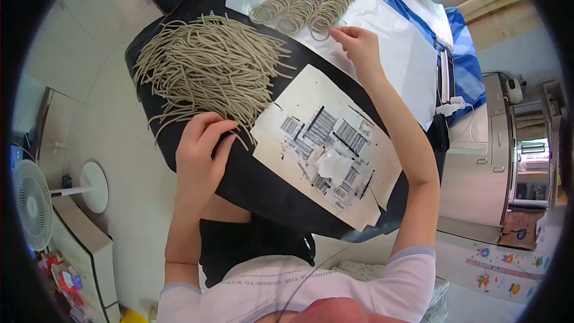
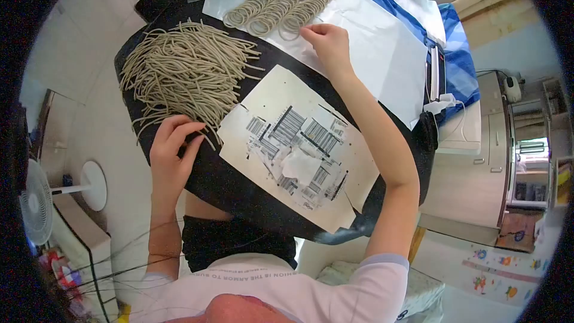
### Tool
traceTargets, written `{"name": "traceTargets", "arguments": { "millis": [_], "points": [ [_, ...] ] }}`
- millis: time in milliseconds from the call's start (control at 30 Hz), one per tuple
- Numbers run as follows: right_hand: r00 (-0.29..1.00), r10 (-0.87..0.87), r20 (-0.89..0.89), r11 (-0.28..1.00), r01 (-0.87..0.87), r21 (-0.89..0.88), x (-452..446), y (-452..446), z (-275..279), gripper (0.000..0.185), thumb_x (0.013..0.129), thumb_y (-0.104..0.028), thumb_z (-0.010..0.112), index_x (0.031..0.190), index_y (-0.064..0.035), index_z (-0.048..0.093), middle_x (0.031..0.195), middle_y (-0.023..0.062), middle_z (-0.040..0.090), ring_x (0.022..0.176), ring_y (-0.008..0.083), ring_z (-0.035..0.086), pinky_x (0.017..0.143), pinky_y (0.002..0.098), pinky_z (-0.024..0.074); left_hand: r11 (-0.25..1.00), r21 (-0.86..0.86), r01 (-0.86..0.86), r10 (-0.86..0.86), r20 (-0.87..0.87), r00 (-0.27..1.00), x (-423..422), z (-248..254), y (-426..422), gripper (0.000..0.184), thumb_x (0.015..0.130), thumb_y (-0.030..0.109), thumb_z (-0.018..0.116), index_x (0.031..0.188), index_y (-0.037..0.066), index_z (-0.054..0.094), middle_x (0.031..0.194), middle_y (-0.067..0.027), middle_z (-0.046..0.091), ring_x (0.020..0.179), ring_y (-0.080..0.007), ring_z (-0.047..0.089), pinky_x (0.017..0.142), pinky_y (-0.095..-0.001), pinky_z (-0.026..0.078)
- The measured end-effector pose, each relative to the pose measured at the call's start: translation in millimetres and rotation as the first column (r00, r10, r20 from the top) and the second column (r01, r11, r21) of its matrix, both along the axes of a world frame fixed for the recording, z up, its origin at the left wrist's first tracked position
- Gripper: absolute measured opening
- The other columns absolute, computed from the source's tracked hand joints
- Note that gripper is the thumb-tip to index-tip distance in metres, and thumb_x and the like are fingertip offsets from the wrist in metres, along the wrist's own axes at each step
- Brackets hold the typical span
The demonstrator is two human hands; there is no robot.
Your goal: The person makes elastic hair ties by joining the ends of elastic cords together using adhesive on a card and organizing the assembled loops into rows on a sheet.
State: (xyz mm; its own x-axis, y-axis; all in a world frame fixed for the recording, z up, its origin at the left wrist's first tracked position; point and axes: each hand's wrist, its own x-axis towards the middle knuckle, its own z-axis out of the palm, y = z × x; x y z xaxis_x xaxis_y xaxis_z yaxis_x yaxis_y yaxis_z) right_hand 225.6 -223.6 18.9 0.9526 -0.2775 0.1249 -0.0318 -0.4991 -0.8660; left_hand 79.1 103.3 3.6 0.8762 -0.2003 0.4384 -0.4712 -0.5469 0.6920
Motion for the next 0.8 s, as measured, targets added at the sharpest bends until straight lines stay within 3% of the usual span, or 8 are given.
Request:
{"name": "traceTargets", "arguments": {
  "millis": [167, 467, 667, 800],
  "points": [
    [0.997, -0.071, -0.02, 0.964, 0.064, -0.257, 32, -11, -14, 0.029, 0.076, -0.031, 0.074, 0.093, -0.0084, 0.078, 0.08, 0.0066, 0.074, 0.068, 0.0156, 0.067, 0.065, 0.0323, 0.0513, 0.999, 0.025, 0.03, -0.031, 0.039, 0.999, 5, 0, -1, 0.024, 0.074, -0.001, 0.075, 0.096, 0.007, 0.069, 0.094, -0.0059, 0.057, 0.083, -0.0232, 0.057, 0.07, -0.0338, 0.047],
    [0.993, -0.12, 0.017, 0.878, 0.114, -0.464, 28, -2, -9, 0.027, 0.08, -0.034, 0.069, 0.094, -0.0133, 0.077, 0.087, 0.0044, 0.074, 0.078, 0.0208, 0.07, 0.07, 0.0343, 0.0534, 0.998, -0.038, 0.043, -0.043, -0.009, 0.999, 8, -2, 1, 0.02, 0.073, 0.0, 0.076, 0.09, 0.006, 0.069, 0.092, -0.0052, 0.057, 0.084, -0.0227, 0.057, 0.07, -0.0338, 0.046],
    [0.987, -0.149, 0.065, 0.857, 0.161, -0.49, 11, 7, 2, 0.025, 0.082, -0.034, 0.067, 0.092, -0.0124, 0.076, 0.084, 0.0041, 0.073, 0.078, 0.02, 0.07, 0.069, 0.034, 0.0529, 0.999, -0.006, 0.046, -0.046, -0.031, 0.998, 10, -6, 5, 0.019, 0.073, -0.001, 0.076, 0.088, 0.005, 0.067, 0.095, -0.0054, 0.057, 0.084, -0.0191, 0.057, 0.062, -0.0286, 0.045],
    [0.991, -0.002, 0.135, 0.913, 0.056, -0.403, -19, 15, 7, 0.021, 0.085, -0.026, 0.068, 0.092, -0.0078, 0.074, 0.08, 0.004, 0.071, 0.072, 0.015, 0.065, 0.065, 0.0301, 0.0506, 0.999, -0.012, 0.036, -0.037, -0.045, 0.998, 9, -6, 3, 0.018, 0.073, 0.001, 0.076, 0.086, 0.005, 0.064, 0.093, -0.0066, 0.057, 0.086, -0.0236, 0.057, 0.068, -0.0333, 0.046]
  ]
}}
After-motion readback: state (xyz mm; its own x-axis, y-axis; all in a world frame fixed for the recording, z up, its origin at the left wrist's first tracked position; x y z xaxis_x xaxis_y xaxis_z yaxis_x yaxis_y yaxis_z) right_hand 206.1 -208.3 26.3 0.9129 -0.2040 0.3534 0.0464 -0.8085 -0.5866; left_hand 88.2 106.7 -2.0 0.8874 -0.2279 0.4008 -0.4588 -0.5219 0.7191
